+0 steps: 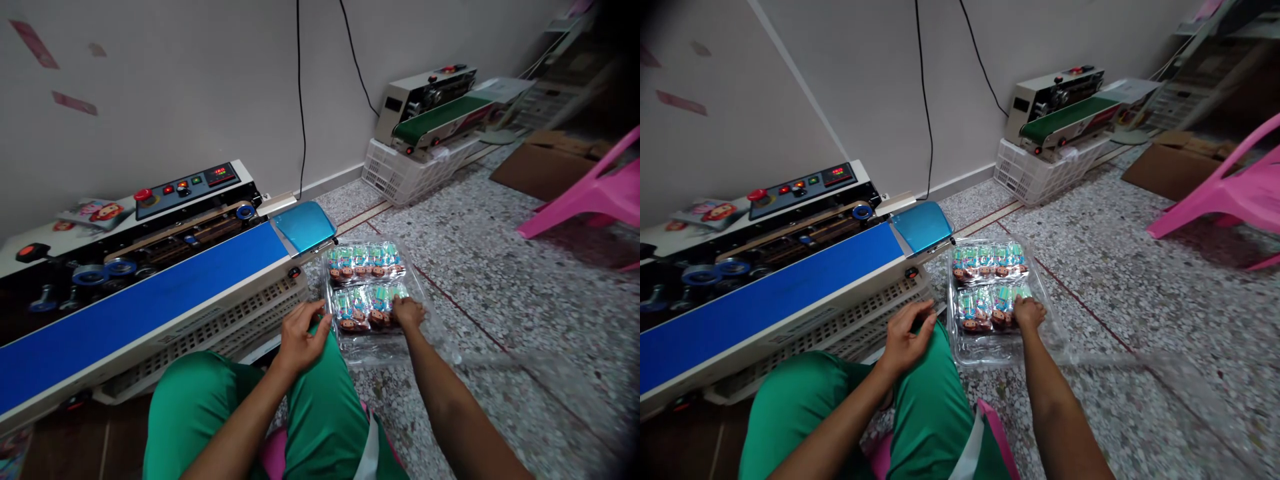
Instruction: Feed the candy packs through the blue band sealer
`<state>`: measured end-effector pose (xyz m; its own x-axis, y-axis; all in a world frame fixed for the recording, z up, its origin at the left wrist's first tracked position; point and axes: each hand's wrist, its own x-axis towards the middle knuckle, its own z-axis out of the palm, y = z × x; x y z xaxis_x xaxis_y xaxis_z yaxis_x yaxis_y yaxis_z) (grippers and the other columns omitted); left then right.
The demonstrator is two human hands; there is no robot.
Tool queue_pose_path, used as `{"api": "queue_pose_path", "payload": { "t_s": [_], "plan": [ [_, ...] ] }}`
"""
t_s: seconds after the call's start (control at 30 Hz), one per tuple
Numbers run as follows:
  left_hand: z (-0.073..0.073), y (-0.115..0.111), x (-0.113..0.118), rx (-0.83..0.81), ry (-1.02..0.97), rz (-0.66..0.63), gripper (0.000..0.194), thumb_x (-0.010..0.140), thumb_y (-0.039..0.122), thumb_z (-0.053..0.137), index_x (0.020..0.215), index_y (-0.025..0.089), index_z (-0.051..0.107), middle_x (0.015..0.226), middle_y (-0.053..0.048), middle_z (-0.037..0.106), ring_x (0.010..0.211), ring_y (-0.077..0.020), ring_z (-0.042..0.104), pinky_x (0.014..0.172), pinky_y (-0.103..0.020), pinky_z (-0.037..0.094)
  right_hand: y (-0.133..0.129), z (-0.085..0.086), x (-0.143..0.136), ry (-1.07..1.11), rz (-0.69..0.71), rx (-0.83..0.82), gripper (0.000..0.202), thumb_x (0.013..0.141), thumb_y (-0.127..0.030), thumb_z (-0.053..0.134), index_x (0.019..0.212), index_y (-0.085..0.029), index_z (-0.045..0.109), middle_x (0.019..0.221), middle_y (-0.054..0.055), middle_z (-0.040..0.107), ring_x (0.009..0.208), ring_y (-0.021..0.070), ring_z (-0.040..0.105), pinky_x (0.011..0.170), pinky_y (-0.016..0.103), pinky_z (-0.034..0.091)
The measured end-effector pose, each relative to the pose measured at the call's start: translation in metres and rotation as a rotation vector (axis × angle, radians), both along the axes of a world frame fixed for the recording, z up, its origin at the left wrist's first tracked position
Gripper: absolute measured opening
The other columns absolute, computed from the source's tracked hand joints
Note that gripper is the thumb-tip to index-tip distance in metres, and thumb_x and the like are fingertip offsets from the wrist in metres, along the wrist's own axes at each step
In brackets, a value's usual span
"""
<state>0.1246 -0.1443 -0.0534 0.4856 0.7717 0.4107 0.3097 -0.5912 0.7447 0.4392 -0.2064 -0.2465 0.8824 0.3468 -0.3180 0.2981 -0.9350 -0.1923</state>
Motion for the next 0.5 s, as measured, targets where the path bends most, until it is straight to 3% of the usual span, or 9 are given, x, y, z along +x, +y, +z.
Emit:
{"api": "queue_pose_path", "payload": {
  "t_s": [0.07, 0.2, 0.3, 0.5],
  "plan": [
    [0.0, 0.0, 0.001, 0.005, 0.0, -0.002, 0.027, 0.082, 0.022, 0.058, 0.108, 0.017, 0.059, 0.082, -0.006, 0.067, 0.075, -0.017, 0.061, 0.071, -0.031, 0.049, 0.001, 0.0, -0.003, 0.006, 0.006, 0.012, 0.055, 0.084, -0.057, 0.037, 0.107, -0.014, 0.061, 0.119, 0.022, 0.054, 0.116, 0.036, 0.046, 0.09, 0.045, 0.037],
    [0.0, 0.0, 0.001, 0.018, 0.012, 0.004, 0.024, 0.083, 0.024, 0.057, 0.106, 0.017, 0.059, 0.081, -0.006, 0.067, 0.074, -0.0171, 0.061, 0.07, -0.031, 0.049, 0.008, -0.001, -0.012, -0.019, -0.032, 0.011, 0.08, 0.073, -0.071, 0.044, 0.121, -0.007, 0.049, 0.123, 0.026, 0.05, 0.116, 0.0381, 0.044, 0.091, 0.047, 0.036],
    [0.001, 0.0, 0.001, 0.027, 0.016, 0.002, 0.024, 0.082, 0.023, 0.057, 0.106, 0.017, 0.06, 0.08, -0.006, 0.067, 0.074, -0.017, 0.061, 0.07, -0.031, 0.049, 0.016, -0.003, -0.015, -0.035, -0.066, -0.005, 0.091, 0.066, -0.071, 0.053, 0.125, -0.002, 0.043, 0.125, 0.029, 0.047, 0.118, 0.0392, 0.043, 0.093, 0.047, 0.035],
    [0.002, 0.0, 0.004, 0.03, 0.009, 0.014, 0.022, 0.082, 0.021, 0.058, 0.103, 0.017, 0.061, 0.078, -0.005, 0.067, 0.073, -0.0172, 0.061, 0.069, -0.031, 0.048, 0.022, -0.002, -0.012, 0.04, -0.059, -0.052, 0.087, 0.057, -0.071, 0.061, 0.113, -0.005, 0.055, 0.118, 0.029, 0.052, 0.112, 0.0418, 0.048, 0.086, 0.049, 0.04]
  ]
}}
